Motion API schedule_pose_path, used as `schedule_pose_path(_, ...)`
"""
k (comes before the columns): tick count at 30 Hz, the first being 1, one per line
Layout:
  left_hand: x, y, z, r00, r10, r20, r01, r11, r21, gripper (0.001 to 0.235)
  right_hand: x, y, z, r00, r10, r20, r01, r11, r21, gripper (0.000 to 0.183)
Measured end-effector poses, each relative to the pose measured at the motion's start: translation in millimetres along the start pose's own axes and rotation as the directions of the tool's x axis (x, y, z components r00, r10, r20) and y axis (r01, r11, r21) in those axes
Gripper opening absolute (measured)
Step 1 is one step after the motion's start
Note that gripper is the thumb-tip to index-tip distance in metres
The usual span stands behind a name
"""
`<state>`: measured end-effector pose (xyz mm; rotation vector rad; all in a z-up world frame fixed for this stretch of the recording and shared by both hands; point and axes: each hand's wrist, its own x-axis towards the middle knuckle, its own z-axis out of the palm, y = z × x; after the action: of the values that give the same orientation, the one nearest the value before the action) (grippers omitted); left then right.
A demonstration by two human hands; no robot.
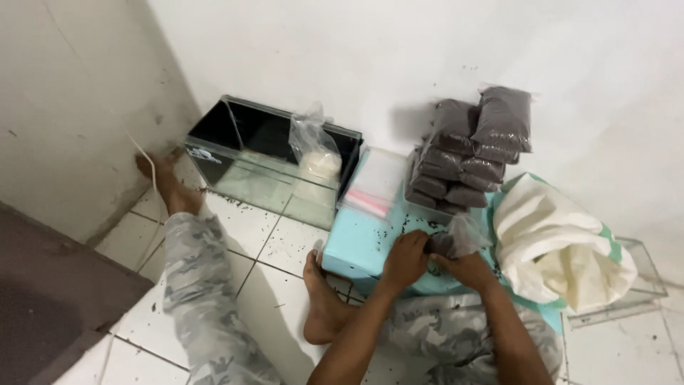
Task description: Filling small plastic bags with dark granular substrate from a larger bag
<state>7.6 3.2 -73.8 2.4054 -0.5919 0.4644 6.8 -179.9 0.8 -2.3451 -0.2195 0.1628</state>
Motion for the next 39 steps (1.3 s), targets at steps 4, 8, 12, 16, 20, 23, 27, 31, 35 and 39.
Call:
schedule_pose_path(4, 8.0, -1.8, -1.5, 0.998, 0.009, -0.062, -0.006, 0.999, 0.034, 0.038, 19.0, 17.9, 6.1, 0.998, -0.051, -0.037, 0.052, 0.999, 0.015, 0.053)
schedule_pose_path(8, -1.8, 2.4, -2.2, 0.999, -0.032, -0.019, 0.032, 0.999, 0.004, 0.039, 2.8, 11.3, 9.1, 0.999, -0.035, -0.016, 0.035, 0.999, 0.015, 0.047)
schedule_pose_path(12, -1.0, 5.9, -9.0, 0.998, -0.061, 0.022, 0.060, 0.998, 0.009, 0.040, 12.5, 7.7, 8.3, 0.998, -0.070, -0.004, 0.070, 0.996, -0.049, 0.050)
schedule_pose_path(16, 4.0, -1.6, -1.0, 0.997, -0.064, 0.041, 0.064, 0.998, -0.004, 0.041, 3.0, -16.6, -4.6, 0.999, -0.053, -0.003, 0.053, 0.998, -0.020, 0.055)
schedule_pose_path(20, -1.7, -2.5, 3.9, 0.991, -0.079, 0.107, 0.075, 0.996, 0.045, 0.048, 3.2, -5.8, -7.0, 0.995, 0.060, 0.079, -0.061, 0.998, 0.017, 0.062)
schedule_pose_path(23, -1.7, 2.2, -4.3, 0.988, -0.077, 0.134, 0.075, 0.997, 0.021, 0.047, 20.3, 58.8, 17.4, 0.957, -0.246, 0.151, 0.289, 0.816, -0.501, 0.051)
schedule_pose_path(27, 2.0, -4.8, -0.5, 0.994, -0.053, 0.091, 0.051, 0.998, 0.025, 0.047, 2.7, 25.9, 2.0, 0.988, -0.103, 0.112, 0.110, 0.992, -0.058, 0.061)
schedule_pose_path(31, 9.1, -3.7, -8.4, 0.991, -0.043, 0.124, 0.043, 0.999, 0.003, 0.048, 10.3, -0.6, -5.5, 0.975, -0.216, -0.040, 0.214, 0.975, -0.060, 0.070)
schedule_pose_path(35, 2.8, 15.7, -26.1, 0.974, -0.139, 0.181, 0.165, 0.977, -0.138, 0.060, 7.5, 0.0, -0.2, 0.840, -0.521, -0.151, 0.459, 0.832, -0.313, 0.035)
schedule_pose_path(39, 17.2, 26.9, -34.3, 0.958, -0.141, 0.250, 0.201, 0.952, -0.231, 0.090, -12.2, -34.0, -9.6, 0.882, -0.423, -0.210, 0.419, 0.906, -0.066, 0.047)
